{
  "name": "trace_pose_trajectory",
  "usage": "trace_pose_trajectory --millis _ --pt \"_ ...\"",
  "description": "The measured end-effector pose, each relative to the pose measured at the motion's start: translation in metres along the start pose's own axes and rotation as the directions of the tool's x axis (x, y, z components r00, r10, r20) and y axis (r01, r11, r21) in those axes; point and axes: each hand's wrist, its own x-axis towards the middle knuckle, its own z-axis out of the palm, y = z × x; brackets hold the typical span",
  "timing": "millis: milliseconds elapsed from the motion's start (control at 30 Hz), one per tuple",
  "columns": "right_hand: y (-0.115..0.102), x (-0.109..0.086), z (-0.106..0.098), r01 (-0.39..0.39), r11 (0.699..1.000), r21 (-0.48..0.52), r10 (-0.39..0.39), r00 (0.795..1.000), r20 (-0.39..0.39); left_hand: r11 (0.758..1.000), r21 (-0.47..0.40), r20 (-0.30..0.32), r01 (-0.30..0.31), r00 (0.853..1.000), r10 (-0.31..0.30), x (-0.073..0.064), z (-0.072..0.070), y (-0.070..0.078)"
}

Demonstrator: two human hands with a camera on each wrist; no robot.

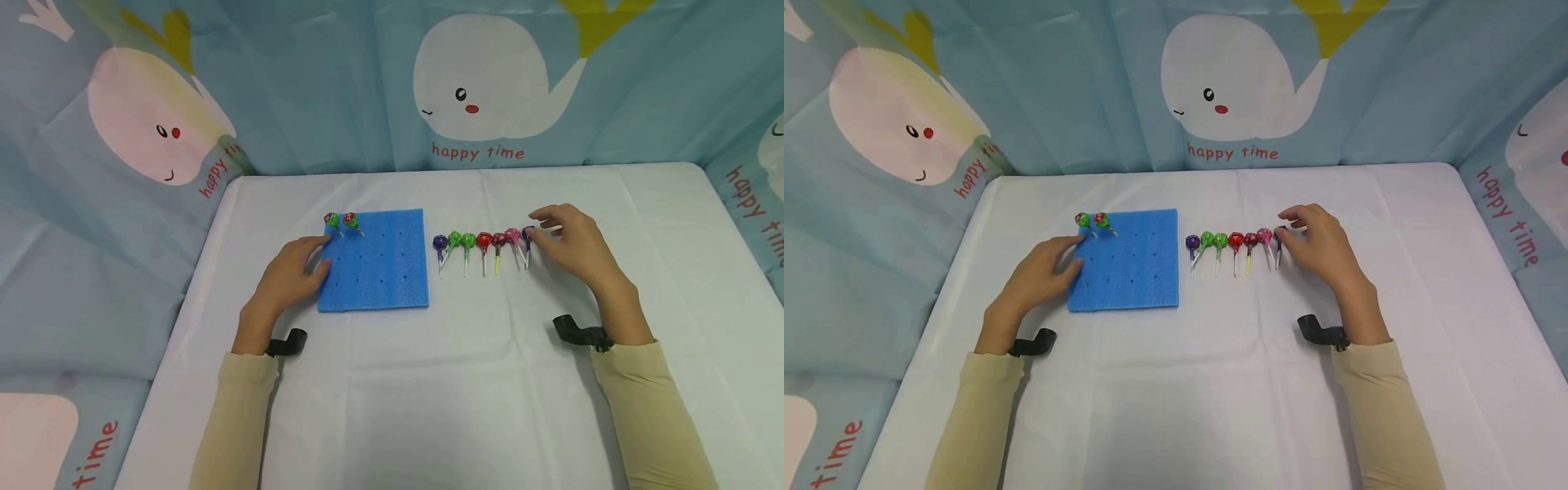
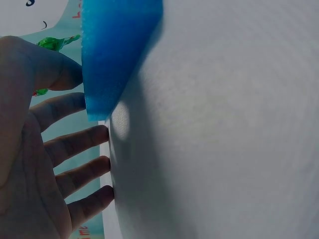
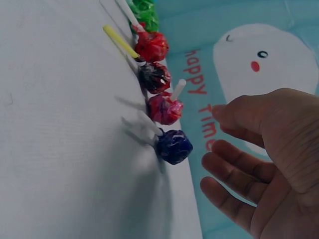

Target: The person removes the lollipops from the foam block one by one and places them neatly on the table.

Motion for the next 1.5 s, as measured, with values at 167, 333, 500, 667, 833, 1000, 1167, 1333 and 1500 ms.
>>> trace_pose_trajectory --millis 167,333,500,667,833,1000,1167,1333,1500 --pt "-0.01 0.004 -0.002 0.043 0.999 -0.013 -0.043 0.999 -0.002 1.0 0.001 0.001 -0.004 1.0 0.004 0.002 -0.002 0.001" --pt "-0.023 0.01 -0.003 0.079 0.997 -0.014 -0.079 0.997 0.004 1.0 -0.01 -0.002 -0.007 1.0 0.007 0.002 -0.002 0.002" --pt "-0.039 0.018 0.005 0.107 0.994 0.004 -0.107 0.992 0.064 1.0 -0.01 0.002 0.0 1.0 0.0 0.0 -0.004 0.001" --pt "-0.054 0.029 0.013 0.154 0.988 0.017 -0.155 0.982 0.11 1.0 -0.012 -0.002 -0.003 1.0 0.003 -0.001 -0.004 -0.001" --pt "-0.065 0.038 0.018 0.195 0.98 0.047 -0.199 0.973 0.112 1.0 -0.013 -0.013 -0.019 1.0 0.019 0.002 -0.001 -0.001" --pt "-0.081 0.046 0.028 0.222 0.972 0.07 -0.23 0.964 0.132 1.0 -0.012 -0.012 -0.015 1.0 0.015 0.001 -0.003 -0.001" --pt "-0.098 0.054 0.038 0.248 0.965 0.09 -0.259 0.957 0.132 1.0 -0.016 0.002 -0.012 1.0 0.012 0.001 -0.002 -0.003" --pt "-0.113 0.062 0.05 0.273 0.956 0.107 -0.288 0.944 0.164 1.0 -0.014 0.002 -0.009 1.0 0.009 0.001 0.0 -0.003" --pt "-0.12 0.066 0.065 0.295 0.947 0.13 -0.314 0.935 0.166 1.0 -0.01 0.008 -0.022 1.0 0.022 0.001 -0.001 -0.002"
